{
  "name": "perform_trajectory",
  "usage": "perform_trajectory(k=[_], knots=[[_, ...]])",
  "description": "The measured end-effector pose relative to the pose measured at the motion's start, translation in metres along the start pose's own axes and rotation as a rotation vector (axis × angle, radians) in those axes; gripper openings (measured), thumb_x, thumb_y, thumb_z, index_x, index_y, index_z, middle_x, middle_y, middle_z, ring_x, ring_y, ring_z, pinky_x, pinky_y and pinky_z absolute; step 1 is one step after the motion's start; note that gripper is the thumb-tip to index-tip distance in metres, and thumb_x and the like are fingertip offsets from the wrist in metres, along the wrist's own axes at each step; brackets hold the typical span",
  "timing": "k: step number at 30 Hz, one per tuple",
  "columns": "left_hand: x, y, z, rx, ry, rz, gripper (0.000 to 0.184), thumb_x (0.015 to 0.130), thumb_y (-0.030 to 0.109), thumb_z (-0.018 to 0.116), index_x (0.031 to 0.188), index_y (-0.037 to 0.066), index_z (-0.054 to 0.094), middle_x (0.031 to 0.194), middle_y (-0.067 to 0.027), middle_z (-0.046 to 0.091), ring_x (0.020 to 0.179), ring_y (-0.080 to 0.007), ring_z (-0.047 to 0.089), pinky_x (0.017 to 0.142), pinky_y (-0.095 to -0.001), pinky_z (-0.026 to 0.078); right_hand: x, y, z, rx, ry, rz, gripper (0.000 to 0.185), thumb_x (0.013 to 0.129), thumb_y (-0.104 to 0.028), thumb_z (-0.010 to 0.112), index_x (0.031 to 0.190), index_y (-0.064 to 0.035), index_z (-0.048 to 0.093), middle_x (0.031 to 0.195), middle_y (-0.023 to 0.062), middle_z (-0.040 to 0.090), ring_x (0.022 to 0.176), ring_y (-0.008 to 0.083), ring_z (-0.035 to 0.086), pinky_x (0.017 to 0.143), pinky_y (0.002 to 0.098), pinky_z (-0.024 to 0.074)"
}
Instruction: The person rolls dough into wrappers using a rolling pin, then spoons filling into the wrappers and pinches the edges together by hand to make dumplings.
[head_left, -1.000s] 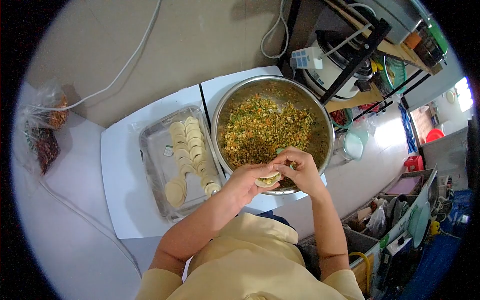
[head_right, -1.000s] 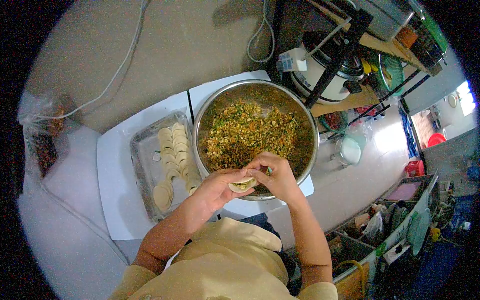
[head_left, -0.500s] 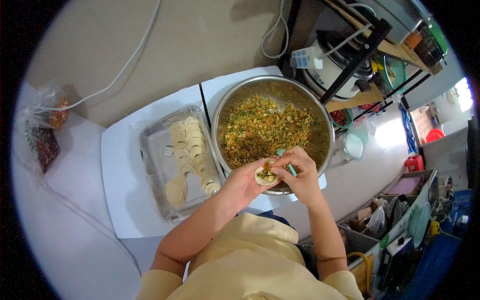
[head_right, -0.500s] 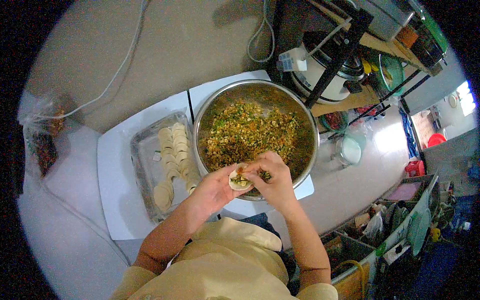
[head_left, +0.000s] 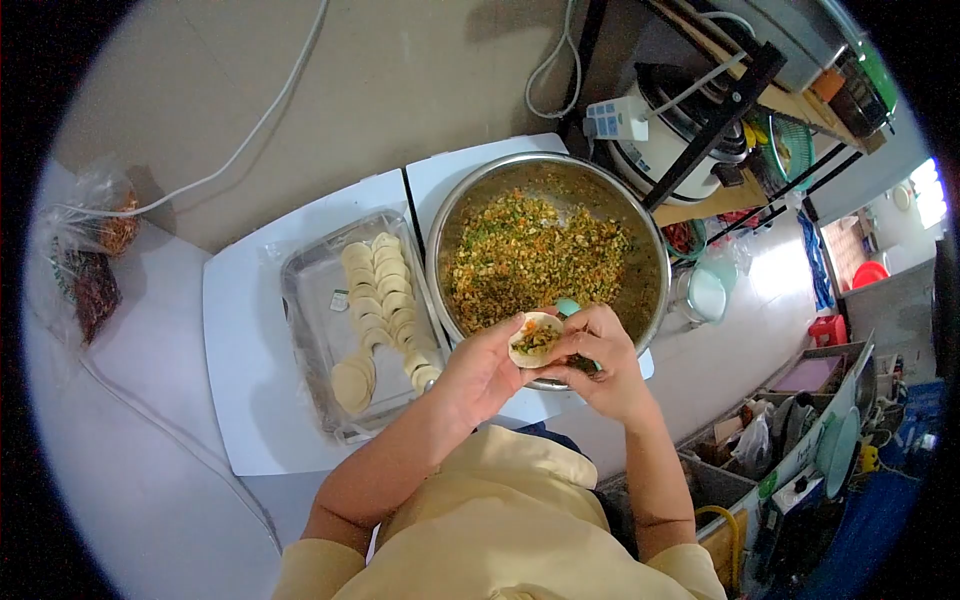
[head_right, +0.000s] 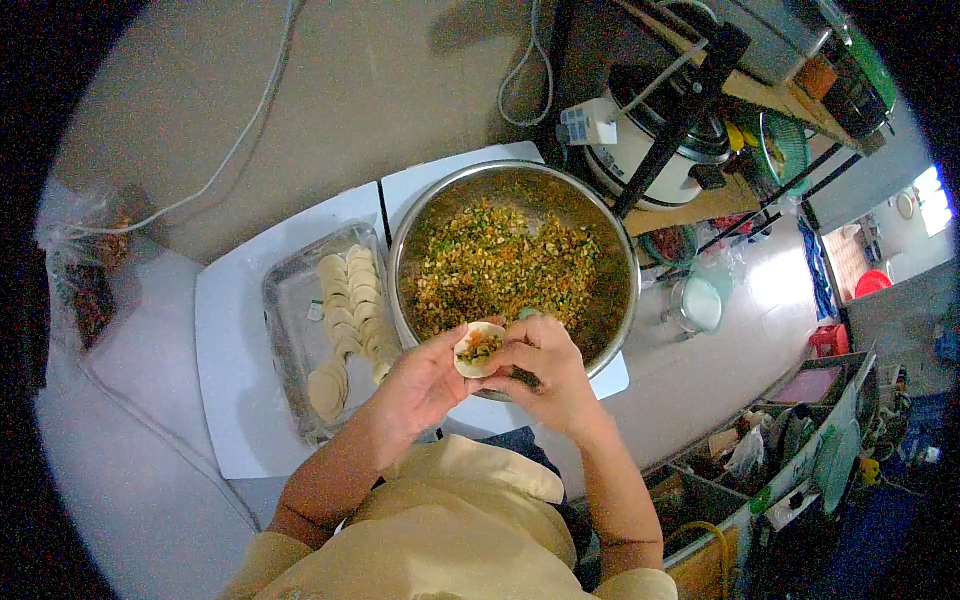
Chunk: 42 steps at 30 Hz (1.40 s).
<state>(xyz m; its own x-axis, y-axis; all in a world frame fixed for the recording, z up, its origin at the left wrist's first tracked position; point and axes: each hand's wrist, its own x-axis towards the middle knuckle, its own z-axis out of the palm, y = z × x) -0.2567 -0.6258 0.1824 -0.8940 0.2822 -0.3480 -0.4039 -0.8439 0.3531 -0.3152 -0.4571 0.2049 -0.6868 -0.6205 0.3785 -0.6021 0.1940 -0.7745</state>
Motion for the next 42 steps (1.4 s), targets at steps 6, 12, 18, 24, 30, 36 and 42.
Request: perform_trajectory(k=[6,12,18,24,30,36,42], knots=[[-0.002,0.002,0.001,-0.050,-0.063,-0.023,0.036,0.097,0.022,0.040,0.124,-0.001,0.046,0.117,-0.0110,0.055,0.108,-0.0210,0.055,0.097,-0.0396,0.042,-0.002,-0.001,0.003,-0.170,0.054,-0.123,0.021,0.062,-0.015,0.077,0.080,-0.0107,0.067,0.084,0.0031,0.056,0.081,0.0240,0.053,0.069,0.0354,0.0405],[-0.018,0.002,0.016,0.321,-0.097,0.071,0.046,0.087,0.000,0.052,0.132,0.002,0.041,0.119,-0.0078,0.054,0.108,-0.0165,0.054,0.095,-0.0313,0.043,-0.005,0.000,0.004,-0.099,0.124,-0.107,0.020,0.064,-0.015,0.076,0.081,-0.0101,0.067,0.085,0.0051,0.057,0.080,0.0242,0.053,0.070,0.0346,0.0402],[-0.028,0.005,0.030,0.723,-0.078,0.188,0.053,0.085,-0.003,0.056,0.135,0.004,0.039,0.123,-0.0064,0.053,0.110,-0.0125,0.051,0.092,-0.0255,0.043,-0.011,-0.008,0.008,0.010,0.249,-0.041,0.020,0.065,-0.015,0.076,0.083,-0.0115,0.069,0.092,0.0053,0.058,0.089,0.0248,0.052,0.076,0.0356,0.0402],[-0.034,0.010,0.037,0.821,-0.088,0.173,0.049,0.089,0.000,0.053,0.135,0.001,0.039,0.120,-0.0078,0.054,0.108,-0.0123,0.052,0.092,-0.0257,0.043,-0.012,-0.013,0.007,0.011,0.258,-0.077,0.022,0.067,-0.015,0.074,0.089,-0.0122,0.071,0.105,0.0078,0.058,0.100,0.0274,0.050,0.087,0.0393,0.0375],[-0.032,0.007,0.040,0.784,-0.082,0.191,0.045,0.089,0.005,0.055,0.133,0.000,0.042,0.119,-0.0091,0.056,0.107,-0.0133,0.053,0.093,-0.0266,0.042,-0.014,-0.018,0.012,0.101,0.301,0.011,0.018,0.069,-0.009,0.073,0.087,-0.0094,0.070,0.104,0.0093,0.058,0.098,0.0263,0.051,0.085,0.0372,0.0395],[-0.032,0.005,0.042,0.883,-0.039,0.241,0.041,0.091,0.001,0.050,0.131,-0.004,0.042,0.120,-0.0103,0.055,0.107,-0.0132,0.054,0.090,-0.0269,0.045,-0.014,-0.021,0.021,0.189,0.443,0.111,0.018,0.067,-0.005,0.074,0.084,-0.0060,0.068,0.099,0.0105,0.056,0.094,0.0240,0.052,0.079,0.0327,0.0425],[-0.029,0.004,0.035,0.823,0.040,0.315,0.034,0.091,0.001,0.050,0.124,-0.005,0.051,0.120,-0.0115,0.057,0.106,-0.0132,0.055,0.090,-0.0264,0.045,-0.012,-0.020,0.024,0.251,0.534,0.076,0.022,0.067,-0.004,0.075,0.087,-0.0037,0.066,0.098,0.0098,0.054,0.091,0.0223,0.052,0.078,0.0307,0.0427]])
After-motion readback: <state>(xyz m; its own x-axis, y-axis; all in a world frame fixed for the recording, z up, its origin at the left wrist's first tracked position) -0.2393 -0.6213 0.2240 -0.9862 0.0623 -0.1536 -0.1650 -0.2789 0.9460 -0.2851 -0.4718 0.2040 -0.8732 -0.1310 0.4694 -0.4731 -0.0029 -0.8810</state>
